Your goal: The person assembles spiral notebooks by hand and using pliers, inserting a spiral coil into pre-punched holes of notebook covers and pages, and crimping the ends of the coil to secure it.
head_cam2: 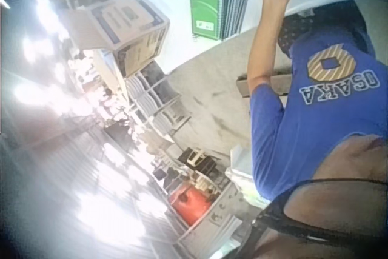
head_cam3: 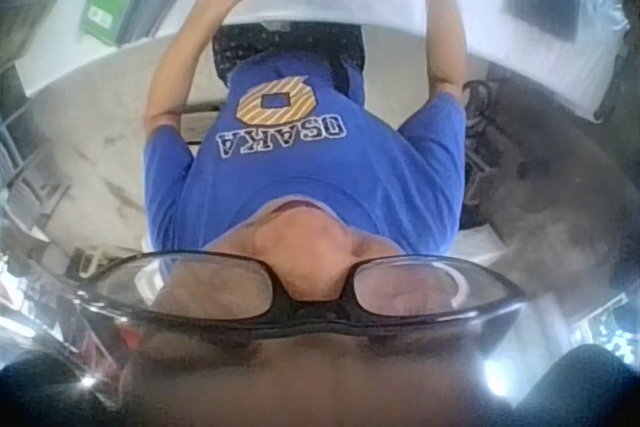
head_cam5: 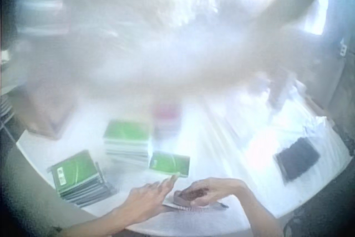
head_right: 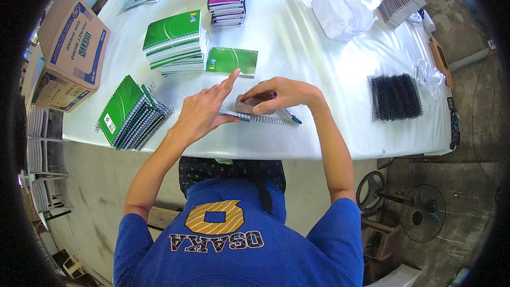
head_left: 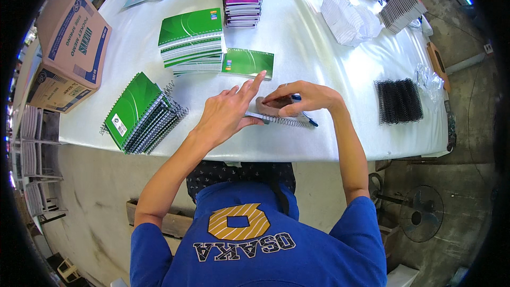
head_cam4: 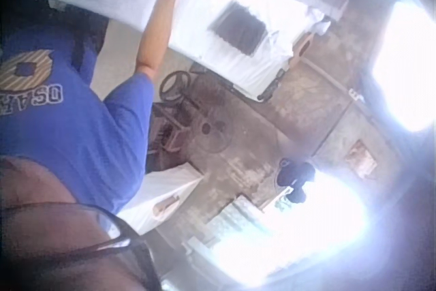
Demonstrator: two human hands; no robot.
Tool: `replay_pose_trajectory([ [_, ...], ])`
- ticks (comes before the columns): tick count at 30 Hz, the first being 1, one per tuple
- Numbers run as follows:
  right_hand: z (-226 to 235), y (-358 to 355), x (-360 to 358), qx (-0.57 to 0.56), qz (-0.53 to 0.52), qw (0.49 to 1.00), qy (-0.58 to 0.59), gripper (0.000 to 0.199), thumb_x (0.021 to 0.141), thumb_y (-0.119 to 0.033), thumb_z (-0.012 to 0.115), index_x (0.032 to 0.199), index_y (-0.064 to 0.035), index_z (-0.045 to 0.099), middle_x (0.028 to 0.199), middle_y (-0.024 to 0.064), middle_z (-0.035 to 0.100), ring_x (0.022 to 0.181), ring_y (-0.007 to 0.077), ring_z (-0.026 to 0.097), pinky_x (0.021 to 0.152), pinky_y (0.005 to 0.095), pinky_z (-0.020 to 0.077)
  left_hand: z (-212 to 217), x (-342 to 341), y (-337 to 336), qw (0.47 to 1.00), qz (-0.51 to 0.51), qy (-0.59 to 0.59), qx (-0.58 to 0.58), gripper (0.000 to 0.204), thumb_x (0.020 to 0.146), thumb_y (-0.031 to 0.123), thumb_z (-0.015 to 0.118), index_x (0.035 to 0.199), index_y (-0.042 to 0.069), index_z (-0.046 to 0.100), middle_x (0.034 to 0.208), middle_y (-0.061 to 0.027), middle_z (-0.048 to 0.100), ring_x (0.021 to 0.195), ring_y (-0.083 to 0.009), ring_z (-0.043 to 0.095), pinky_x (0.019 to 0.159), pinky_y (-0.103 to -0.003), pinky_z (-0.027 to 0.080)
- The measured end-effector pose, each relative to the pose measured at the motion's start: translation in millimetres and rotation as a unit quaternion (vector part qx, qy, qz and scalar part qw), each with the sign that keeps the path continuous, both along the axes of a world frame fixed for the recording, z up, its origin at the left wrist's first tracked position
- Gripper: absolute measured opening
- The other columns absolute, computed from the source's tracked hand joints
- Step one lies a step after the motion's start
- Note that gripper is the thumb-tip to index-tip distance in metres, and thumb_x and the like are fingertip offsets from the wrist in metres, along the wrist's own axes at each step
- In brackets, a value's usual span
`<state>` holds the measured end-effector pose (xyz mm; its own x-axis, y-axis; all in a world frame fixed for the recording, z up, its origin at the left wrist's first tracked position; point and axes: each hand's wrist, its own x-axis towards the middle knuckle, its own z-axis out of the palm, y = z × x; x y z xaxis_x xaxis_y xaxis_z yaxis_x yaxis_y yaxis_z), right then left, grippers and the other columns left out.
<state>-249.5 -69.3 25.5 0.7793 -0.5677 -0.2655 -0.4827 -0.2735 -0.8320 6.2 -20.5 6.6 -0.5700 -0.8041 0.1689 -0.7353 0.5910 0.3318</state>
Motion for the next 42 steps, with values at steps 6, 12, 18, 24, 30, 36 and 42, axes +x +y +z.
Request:
replay_pose_trajectory([
  [6, 1.5, -4.4, -6.7, 0.060, 0.005, 0.987, -0.151, 0.058, 0.082, -0.040, 0.072, 0.130, -0.0080, 0.063, 0.122, 0.0093, 0.065, 0.112, 0.0216, 0.059, 0.099, 0.0364, 0.0445, 4.5, 2.0, -5.8, 0.999, 0.016, -0.031, -0.005, 0.106, 0.072, 0.048, 0.076, 0.156, 0.024, 0.016, 0.115, -0.0138, 0.065, 0.092, -0.0322, 0.067, 0.070, -0.042, 0.055],
  [12, -2.9, -7.4, -5.8, 0.120, 0.014, 0.977, -0.174, 0.056, 0.083, -0.041, 0.071, 0.130, -0.0111, 0.064, 0.126, 0.0084, 0.064, 0.109, 0.0211, 0.060, 0.097, 0.0343, 0.0449, 0.0, 5.8, -7.8, 0.998, 0.022, -0.052, -0.020, 0.100, 0.074, 0.051, 0.074, 0.155, 0.027, 0.021, 0.109, -0.0123, 0.066, 0.091, -0.0304, 0.067, 0.069, -0.041, 0.055],
  [18, 1.7, -7.3, 4.7, 0.084, 0.003, 0.986, -0.146, 0.062, 0.082, -0.047, 0.070, 0.130, -0.0087, 0.064, 0.119, 0.0105, 0.067, 0.112, 0.0197, 0.060, 0.098, 0.0343, 0.0446, 2.1, 10.1, -6.2, 0.997, 0.034, -0.063, -0.004, 0.095, 0.075, 0.049, 0.075, 0.154, 0.029, 0.026, 0.107, -0.0121, 0.067, 0.093, -0.0297, 0.067, 0.069, -0.041, 0.055],
  [24, -1.4, -10.7, 2.0, 0.087, 0.036, 0.980, -0.176, 0.061, 0.079, -0.044, 0.070, 0.130, -0.0093, 0.064, 0.120, 0.0082, 0.066, 0.105, 0.0178, 0.062, 0.090, 0.0329, 0.0458, 0.0, 14.2, -5.6, 0.999, 0.037, -0.008, 0.014, 0.092, 0.074, 0.045, 0.076, 0.153, 0.032, 0.029, 0.133, -0.0108, 0.059, 0.111, -0.0331, 0.063, 0.077, -0.042, 0.056],
  [30, 3.2, -11.9, 9.7, 0.050, 0.006, 0.993, -0.105, 0.061, 0.081, -0.049, 0.067, 0.128, -0.0102, 0.065, 0.121, 0.0076, 0.067, 0.105, 0.0204, 0.062, 0.091, 0.0339, 0.0454, -6.6, 20.8, -6.5, 0.984, 0.061, 0.144, 0.084, 0.108, 0.066, 0.029, 0.085, 0.155, 0.031, 0.023, 0.148, -0.0061, 0.048, 0.123, -0.0341, 0.057, 0.090, -0.042, 0.054],
  [36, -12.2, -13.6, 16.8, 0.092, 0.029, 0.958, -0.271, 0.064, 0.083, -0.053, 0.066, 0.127, -0.0065, 0.065, 0.120, 0.0118, 0.067, 0.104, 0.0209, 0.061, 0.091, 0.0332, 0.0457, -42.0, 24.2, -6.9, 0.915, 0.087, 0.369, 0.140, 0.120, 0.064, 0.018, 0.088, 0.157, 0.023, 0.014, 0.150, -0.0093, 0.046, 0.126, -0.0259, 0.057, 0.097, -0.035, 0.050],
  [42, -2.3, -15.3, 23.8, 0.068, 0.002, 0.988, -0.140, 0.055, 0.084, -0.043, 0.067, 0.126, -0.0070, 0.066, 0.118, 0.0131, 0.067, 0.104, 0.0209, 0.062, 0.091, 0.0328, 0.0470, -45.5, 28.3, -3.6, 0.878, 0.112, 0.402, 0.235, 0.113, 0.067, 0.021, 0.087, 0.157, 0.021, 0.018, 0.139, -0.0051, 0.058, 0.117, -0.0166, 0.061, 0.095, -0.033, 0.050],
])
